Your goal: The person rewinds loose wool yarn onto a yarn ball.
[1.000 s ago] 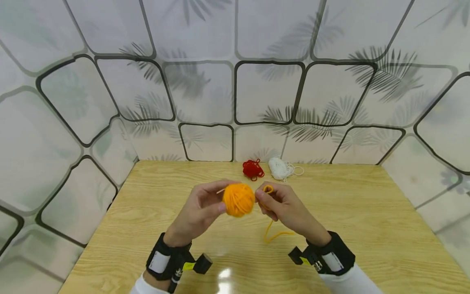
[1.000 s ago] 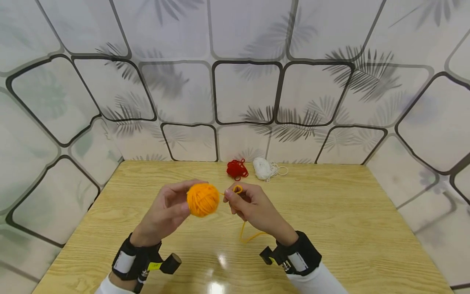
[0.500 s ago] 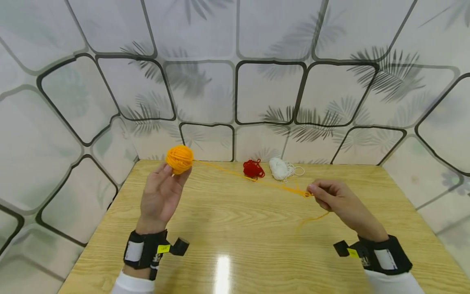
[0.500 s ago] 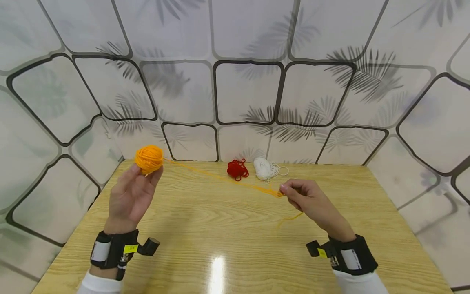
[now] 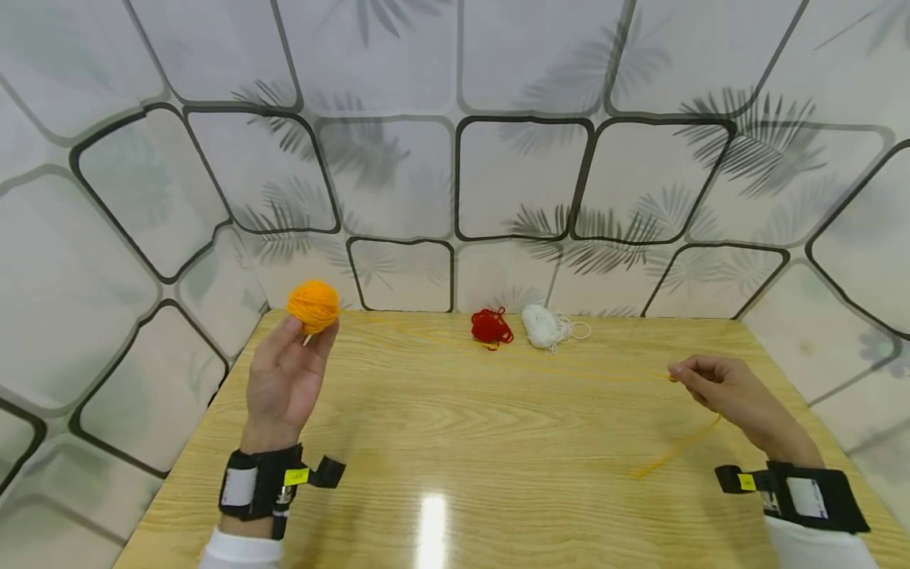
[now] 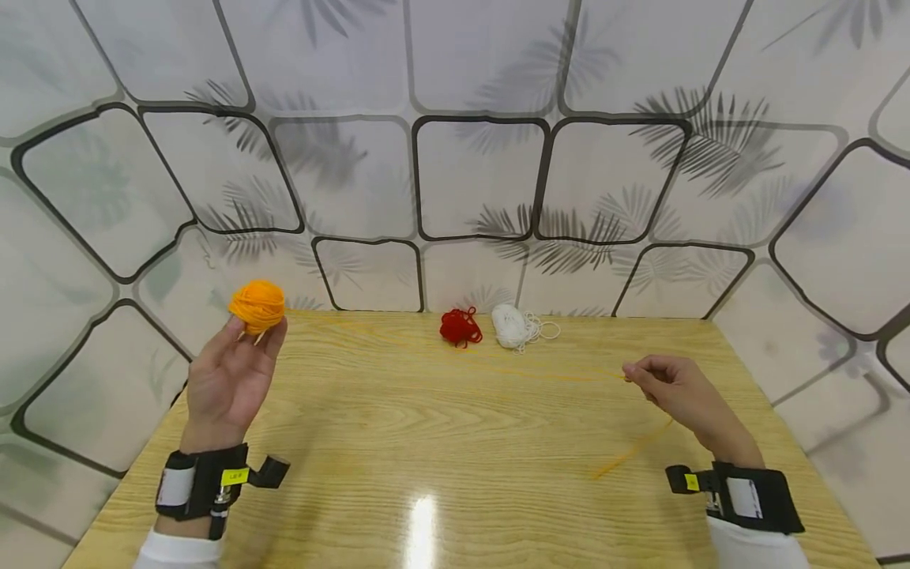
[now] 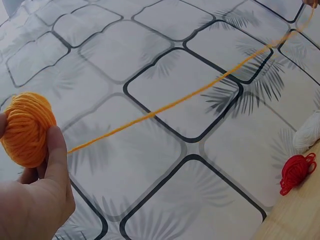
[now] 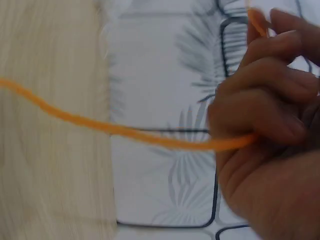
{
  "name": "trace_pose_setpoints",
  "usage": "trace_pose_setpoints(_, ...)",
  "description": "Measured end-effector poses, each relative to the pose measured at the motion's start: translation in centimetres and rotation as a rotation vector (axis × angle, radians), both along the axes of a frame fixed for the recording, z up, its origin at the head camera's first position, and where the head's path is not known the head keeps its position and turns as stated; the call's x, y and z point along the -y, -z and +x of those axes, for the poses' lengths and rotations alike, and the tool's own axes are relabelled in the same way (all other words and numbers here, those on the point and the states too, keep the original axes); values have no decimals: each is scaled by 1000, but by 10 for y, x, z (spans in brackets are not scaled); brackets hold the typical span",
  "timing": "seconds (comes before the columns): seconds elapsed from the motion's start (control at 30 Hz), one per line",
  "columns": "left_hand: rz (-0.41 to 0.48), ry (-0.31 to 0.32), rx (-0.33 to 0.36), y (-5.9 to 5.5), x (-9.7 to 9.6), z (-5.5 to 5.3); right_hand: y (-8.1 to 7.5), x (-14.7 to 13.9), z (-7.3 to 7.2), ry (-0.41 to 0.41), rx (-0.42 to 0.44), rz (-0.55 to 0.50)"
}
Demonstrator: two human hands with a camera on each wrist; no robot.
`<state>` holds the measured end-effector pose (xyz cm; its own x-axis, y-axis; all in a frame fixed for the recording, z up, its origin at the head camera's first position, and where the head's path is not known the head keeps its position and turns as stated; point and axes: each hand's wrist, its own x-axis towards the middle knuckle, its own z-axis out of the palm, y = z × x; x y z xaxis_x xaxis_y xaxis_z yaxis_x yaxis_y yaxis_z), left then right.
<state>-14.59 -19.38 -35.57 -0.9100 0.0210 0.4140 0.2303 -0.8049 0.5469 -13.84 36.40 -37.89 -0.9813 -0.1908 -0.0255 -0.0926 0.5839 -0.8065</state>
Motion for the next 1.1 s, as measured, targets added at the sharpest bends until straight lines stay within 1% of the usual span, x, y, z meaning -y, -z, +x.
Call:
trace_pose_setpoints(0.07, -54, 28, -10, 0, -8, 1, 7, 2, -2, -1, 0, 152)
trace_pose_setpoints(0.13, -136, 70, -25, -1, -20, 4, 12, 12, -6, -42, -36, 283)
trace_pose_setpoints(0.17, -174, 94, -25, -2, -27, 5, 13, 22, -7, -69, -60, 331)
trace_pose_setpoints(0.2, -215, 124, -31, -3, -35, 7, 14, 34, -8, -98, -97, 359)
trace_pose_setpoints(0.27, -304, 175, -36, -4, -53, 12, 12, 63, -9, -150, -166, 349)
trace_pose_setpoints(0.3, -349, 200, -42, -5, -63, 15, 9, 80, -9, -177, -202, 302)
trace_pose_setpoints(0.37, -413, 254, -43, -6, -80, 21, 1, 114, -8, -244, -251, 162)
trace_pose_setpoints(0.47, -474, 304, -58, -9, -104, 29, -12, 161, -6, -400, -271, -134)
trace_pose_setpoints(0.53, -509, 299, -77, -10, -115, 32, -20, 185, -4, -510, -248, -337)
trace_pose_setpoints(0.6, -544, 266, -107, -11, -122, 34, -25, 202, -2, -565, -221, -474)
trace_pose_setpoints(0.67, -573, 234, -145, -11, -126, 36, -26, 211, -1, -575, -189, -563)
trace_pose_setpoints(0.8, -669, 132, -246, -15, -125, 41, -21, 216, 1, -577, -89, -683)
trace_pose_setpoints(0.87, -737, 52, -305, -17, -125, 44, -18, 217, 2, -594, -31, -734)
trace_pose_setpoints(0.93, -810, -35, -357, -19, -126, 47, -14, 218, 4, -593, -7, -747)
trace_pose_setpoints(1.03, -898, -160, -441, -20, -126, 48, -8, 220, 9, -560, -37, -699)
trace_pose_setpoints(1.1, -955, -241, -495, -20, -125, 47, -5, 221, 14, -533, -67, -651)
